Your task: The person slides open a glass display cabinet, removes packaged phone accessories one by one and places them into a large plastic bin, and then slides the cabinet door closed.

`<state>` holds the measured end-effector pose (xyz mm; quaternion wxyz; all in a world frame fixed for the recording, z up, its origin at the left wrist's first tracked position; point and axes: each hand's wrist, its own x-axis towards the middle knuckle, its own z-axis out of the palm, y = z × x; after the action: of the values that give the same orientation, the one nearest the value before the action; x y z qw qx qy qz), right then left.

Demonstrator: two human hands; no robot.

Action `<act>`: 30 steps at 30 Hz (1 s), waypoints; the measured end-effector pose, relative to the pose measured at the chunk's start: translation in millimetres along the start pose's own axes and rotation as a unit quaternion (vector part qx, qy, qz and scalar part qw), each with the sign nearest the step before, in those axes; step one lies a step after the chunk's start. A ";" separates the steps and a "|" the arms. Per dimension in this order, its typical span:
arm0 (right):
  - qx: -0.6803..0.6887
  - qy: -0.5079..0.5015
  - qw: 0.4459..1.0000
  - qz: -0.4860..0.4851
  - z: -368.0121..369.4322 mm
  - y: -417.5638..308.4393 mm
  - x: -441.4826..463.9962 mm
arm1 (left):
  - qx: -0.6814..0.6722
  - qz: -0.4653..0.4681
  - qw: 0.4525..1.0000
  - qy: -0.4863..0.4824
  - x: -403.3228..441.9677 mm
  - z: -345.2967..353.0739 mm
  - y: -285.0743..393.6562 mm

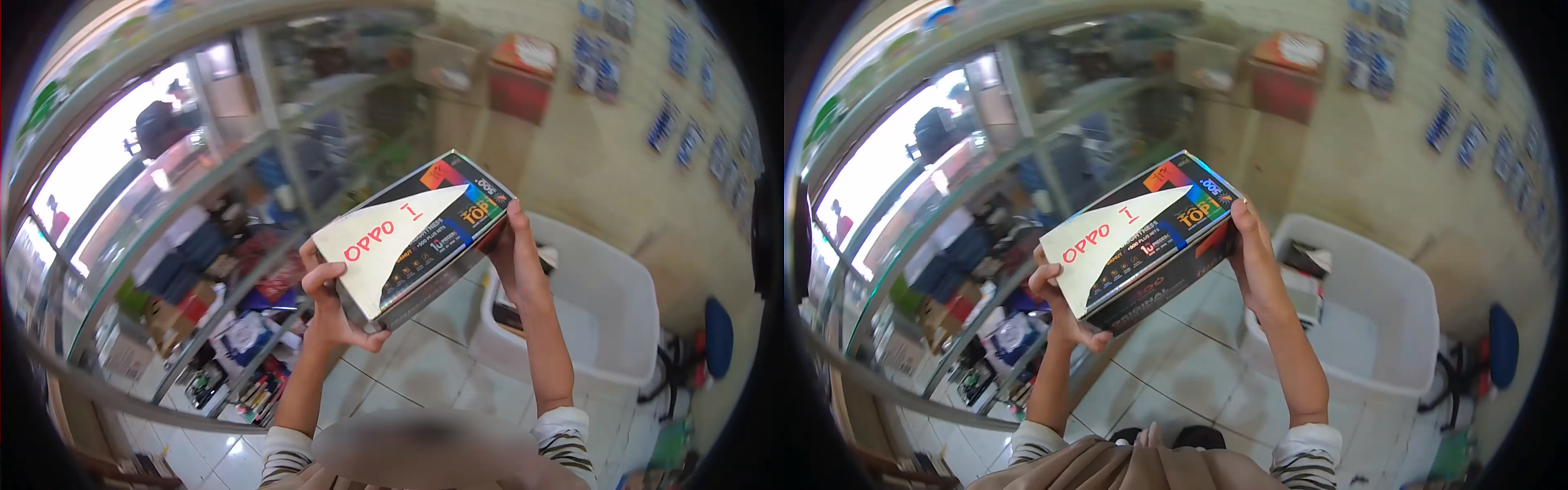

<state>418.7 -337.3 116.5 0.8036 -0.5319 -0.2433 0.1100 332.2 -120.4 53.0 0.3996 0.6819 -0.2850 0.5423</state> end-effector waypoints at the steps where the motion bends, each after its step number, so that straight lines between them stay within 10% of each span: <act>1: -0.019 0.027 0.999 -0.020 -22.8 -1.0 -7.1 | -0.032 0.013 0.999 -0.004 -7.1 25.3 -13.1; 9: -0.129 0.227 0.960 -0.105 -178.7 0.9 -39.0 | -0.143 -0.138 0.968 -0.154 -41.4 206.7 -61.4; 17: -0.166 0.341 0.912 -0.156 -277.1 62.4 -39.8 | -0.042 -0.095 0.967 -0.233 -45.5 275.4 -85.1; 30: -0.223 0.340 0.913 0.028 -375.7 196.1 -22.2 | -0.186 -0.430 0.856 -0.221 -169.1 360.5 -184.1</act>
<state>606.7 -567.7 -186.4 0.6947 -0.7093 0.0410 -0.1125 625.9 -340.4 -187.4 0.6387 0.7515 -0.1396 0.0889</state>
